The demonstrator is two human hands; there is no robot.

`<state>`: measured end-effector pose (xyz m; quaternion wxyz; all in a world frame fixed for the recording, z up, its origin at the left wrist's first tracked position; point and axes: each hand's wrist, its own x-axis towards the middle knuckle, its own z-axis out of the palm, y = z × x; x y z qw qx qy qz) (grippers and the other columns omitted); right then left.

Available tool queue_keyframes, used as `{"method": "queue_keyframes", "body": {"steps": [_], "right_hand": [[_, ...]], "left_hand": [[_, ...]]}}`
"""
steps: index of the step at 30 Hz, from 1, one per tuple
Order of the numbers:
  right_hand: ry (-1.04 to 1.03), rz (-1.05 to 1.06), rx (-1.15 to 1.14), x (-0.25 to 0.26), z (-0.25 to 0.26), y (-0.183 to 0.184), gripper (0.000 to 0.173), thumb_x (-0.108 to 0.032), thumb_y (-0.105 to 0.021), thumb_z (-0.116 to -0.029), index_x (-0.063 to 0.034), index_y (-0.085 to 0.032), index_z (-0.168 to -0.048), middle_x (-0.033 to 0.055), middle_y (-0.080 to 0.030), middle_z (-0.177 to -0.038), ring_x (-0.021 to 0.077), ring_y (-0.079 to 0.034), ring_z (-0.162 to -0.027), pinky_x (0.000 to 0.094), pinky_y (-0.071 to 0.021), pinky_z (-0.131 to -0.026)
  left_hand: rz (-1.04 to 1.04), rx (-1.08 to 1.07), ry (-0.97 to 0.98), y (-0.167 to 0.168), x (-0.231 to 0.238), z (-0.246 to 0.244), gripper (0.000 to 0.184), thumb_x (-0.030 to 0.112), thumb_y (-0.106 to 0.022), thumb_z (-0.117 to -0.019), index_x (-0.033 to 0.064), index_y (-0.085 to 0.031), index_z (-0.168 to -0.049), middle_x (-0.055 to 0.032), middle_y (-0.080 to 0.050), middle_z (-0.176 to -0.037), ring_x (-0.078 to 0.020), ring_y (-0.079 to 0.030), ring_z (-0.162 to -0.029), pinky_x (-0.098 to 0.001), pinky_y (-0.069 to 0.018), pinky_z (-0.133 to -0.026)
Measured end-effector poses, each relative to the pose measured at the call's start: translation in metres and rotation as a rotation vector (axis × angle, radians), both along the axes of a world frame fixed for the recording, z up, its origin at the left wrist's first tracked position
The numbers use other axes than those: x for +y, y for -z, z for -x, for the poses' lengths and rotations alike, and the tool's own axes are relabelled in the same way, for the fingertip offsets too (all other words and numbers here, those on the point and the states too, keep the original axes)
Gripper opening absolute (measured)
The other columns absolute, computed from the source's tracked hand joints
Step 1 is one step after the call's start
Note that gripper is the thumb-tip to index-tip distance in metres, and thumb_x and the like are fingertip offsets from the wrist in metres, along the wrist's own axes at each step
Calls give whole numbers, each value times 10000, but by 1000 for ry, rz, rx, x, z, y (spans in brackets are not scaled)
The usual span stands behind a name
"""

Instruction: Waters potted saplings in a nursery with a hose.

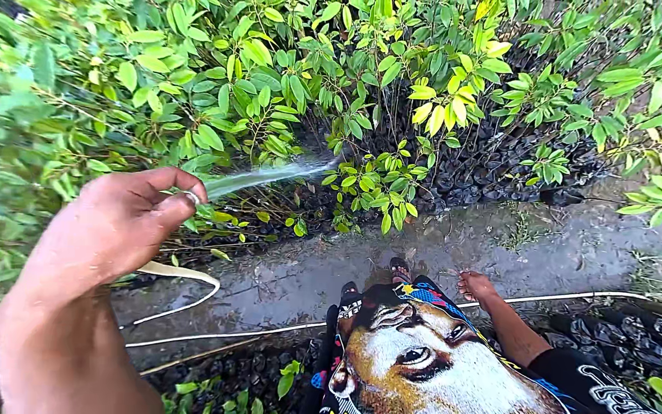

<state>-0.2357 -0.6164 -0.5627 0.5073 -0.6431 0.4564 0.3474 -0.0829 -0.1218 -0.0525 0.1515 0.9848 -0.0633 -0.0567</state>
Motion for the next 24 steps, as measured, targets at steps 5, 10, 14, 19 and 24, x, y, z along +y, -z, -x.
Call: {"method": "queue_keyframes", "body": {"steps": [5, 10, 14, 19, 24], "right_hand": [[9, -2, -17, 1, -3, -4, 343, -312, -420, -1112, -47, -590, -1249, 85, -680, -943, 129, -592, -623, 297, -472, -547], [-2, -1, -11, -1, -5, -3, 345, -316, -415, -1114, -49, -587, -1248, 85, -676, -948, 131, -595, -635, 303, -479, -560], [6, 1, -11, -1, -5, -3, 346, -325, -422, -1113, -53, -590, -1245, 83, -673, -939, 129, -594, -634, 300, -476, -558], [-3, -10, -10, -4, -6, -1, 345, -325, -423, -1111, -60, -588, -1258, 83, -682, -953, 134, -603, -641, 304, -482, -564], [10, -8, -14, -5, -8, -4, 343, -318, -424, -1114, -53, -589, -1255, 89, -682, -962, 135, -601, -644, 303, -476, -562]], "left_hand": [[-12, -40, -22, 5, -3, 7, 229, 448, -518, -922, 291, -683, -895, 99, -417, -501, -54, -360, -381, -333, -310, -370], [-9, -37, -58, 7, -2, 13, 244, 473, -516, -934, 299, -684, -900, 88, -426, -493, -69, -373, -378, -354, -318, -371], [4, -9, 21, 25, 17, 21, 256, 456, -516, -974, 284, -690, -900, 59, -448, -476, -101, -361, -360, -339, -296, -358], [56, -59, -44, 14, 0, 19, 263, 488, -507, -961, 294, -682, -933, 96, -445, -509, -56, -386, -377, -324, -329, -357], [34, -160, -48, 22, -41, 29, 260, 411, -498, -956, 234, -685, -922, 91, -419, -499, -67, -350, -385, -321, -306, -381]]}}
